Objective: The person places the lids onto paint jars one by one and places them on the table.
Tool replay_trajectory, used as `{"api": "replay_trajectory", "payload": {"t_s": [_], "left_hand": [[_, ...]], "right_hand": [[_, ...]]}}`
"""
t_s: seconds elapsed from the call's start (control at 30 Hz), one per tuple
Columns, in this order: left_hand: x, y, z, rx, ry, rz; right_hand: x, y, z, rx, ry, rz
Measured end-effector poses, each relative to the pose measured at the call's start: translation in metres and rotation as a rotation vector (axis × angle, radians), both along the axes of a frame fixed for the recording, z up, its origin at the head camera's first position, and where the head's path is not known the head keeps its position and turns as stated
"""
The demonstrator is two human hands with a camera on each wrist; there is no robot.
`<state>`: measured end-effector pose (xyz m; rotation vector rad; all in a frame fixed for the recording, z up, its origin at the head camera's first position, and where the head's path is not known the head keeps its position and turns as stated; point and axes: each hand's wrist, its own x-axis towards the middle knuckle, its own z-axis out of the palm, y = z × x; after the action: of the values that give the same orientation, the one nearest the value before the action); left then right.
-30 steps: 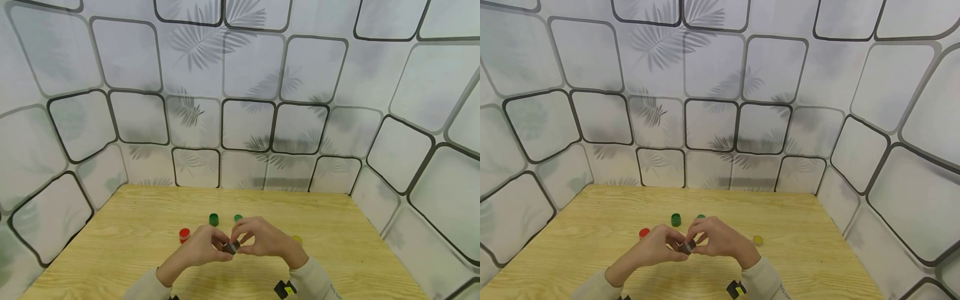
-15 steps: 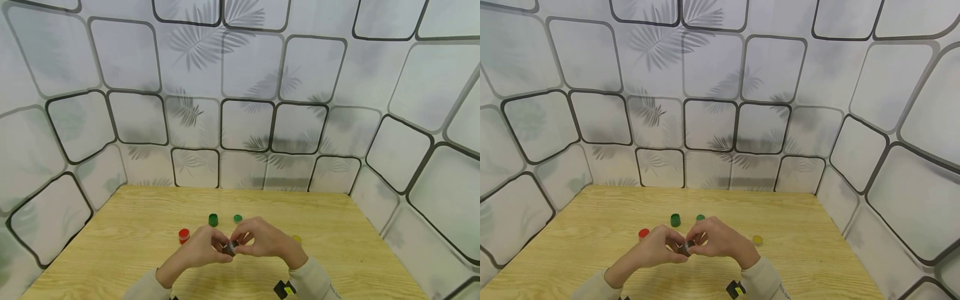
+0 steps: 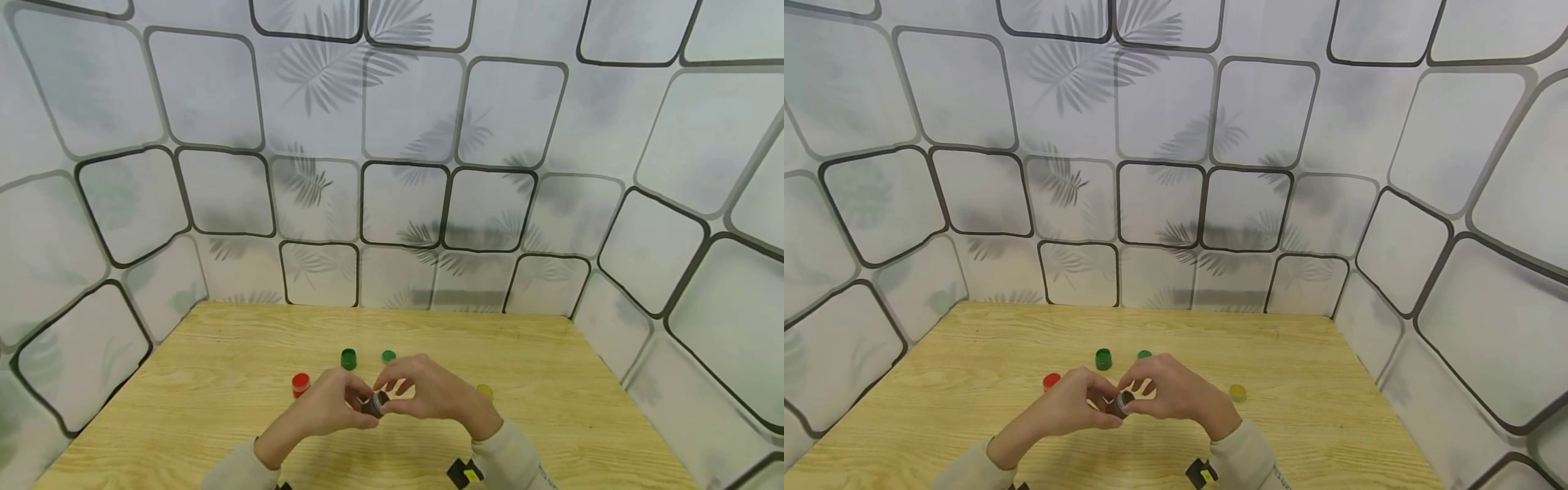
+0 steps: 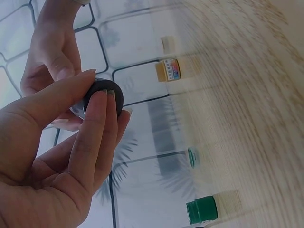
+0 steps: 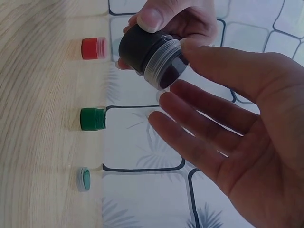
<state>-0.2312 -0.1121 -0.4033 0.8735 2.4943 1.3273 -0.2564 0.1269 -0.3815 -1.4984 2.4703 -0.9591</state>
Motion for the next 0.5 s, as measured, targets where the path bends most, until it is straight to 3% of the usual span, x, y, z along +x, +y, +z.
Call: {"api": "replay_trajectory", "payload": {"t_s": [0.5], "left_hand": [[0.0003, 0.0005, -0.0004, 0.014, -0.002, 0.002]], "right_hand": [[0.0007, -0.0008, 0.0014, 0.01, 0.024, 0.066]]}}
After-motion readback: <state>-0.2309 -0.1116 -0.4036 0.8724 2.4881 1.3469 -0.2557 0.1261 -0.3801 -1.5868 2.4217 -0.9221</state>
